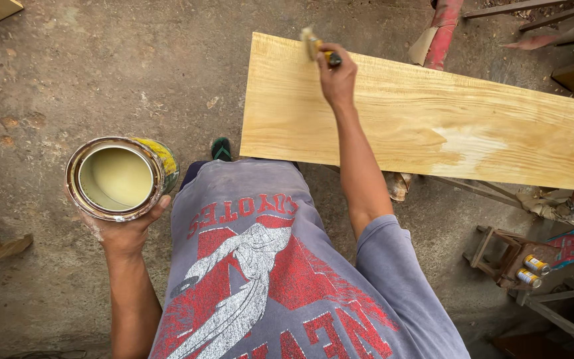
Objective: The person applies a light-colored finish to a long wooden plank using a paintbrush. They repeatedly dip the brush into a can and spread the finish along the plank's surface, working from one end to the other.
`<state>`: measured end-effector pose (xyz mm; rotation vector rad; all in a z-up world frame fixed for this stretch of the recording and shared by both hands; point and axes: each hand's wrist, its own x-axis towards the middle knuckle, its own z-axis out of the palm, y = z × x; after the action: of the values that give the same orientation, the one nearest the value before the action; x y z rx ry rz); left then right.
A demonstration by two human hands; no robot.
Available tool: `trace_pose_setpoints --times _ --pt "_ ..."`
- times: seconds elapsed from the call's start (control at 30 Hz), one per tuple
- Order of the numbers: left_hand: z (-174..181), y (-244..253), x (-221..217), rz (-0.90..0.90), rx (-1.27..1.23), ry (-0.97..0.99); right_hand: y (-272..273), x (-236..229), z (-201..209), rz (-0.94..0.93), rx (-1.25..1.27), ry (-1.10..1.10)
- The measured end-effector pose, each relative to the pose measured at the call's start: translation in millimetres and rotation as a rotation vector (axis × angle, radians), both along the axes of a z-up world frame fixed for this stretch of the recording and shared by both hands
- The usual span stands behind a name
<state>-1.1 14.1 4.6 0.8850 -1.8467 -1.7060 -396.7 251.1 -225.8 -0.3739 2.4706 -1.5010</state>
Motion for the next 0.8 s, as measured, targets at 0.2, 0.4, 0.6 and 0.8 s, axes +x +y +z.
trace_pose_setpoints --times 0.2,0.4,0.6,0.8 --pt "-10 0 7 -0.027 -0.011 0.037 -3 32 3 0.286 0.149 0.304" --pt "-21 -8 13 -0.109 -0.070 0.048 -15 170 51 0.552 0.081 0.183" --pt "-21 -17 17 -0.299 -0.219 -0.076 57 249 80 0.258 -0.049 0.036" --pt "-34 -13 13 -0.517 -0.190 -0.096 187 368 36 -0.489 0.104 -0.055"
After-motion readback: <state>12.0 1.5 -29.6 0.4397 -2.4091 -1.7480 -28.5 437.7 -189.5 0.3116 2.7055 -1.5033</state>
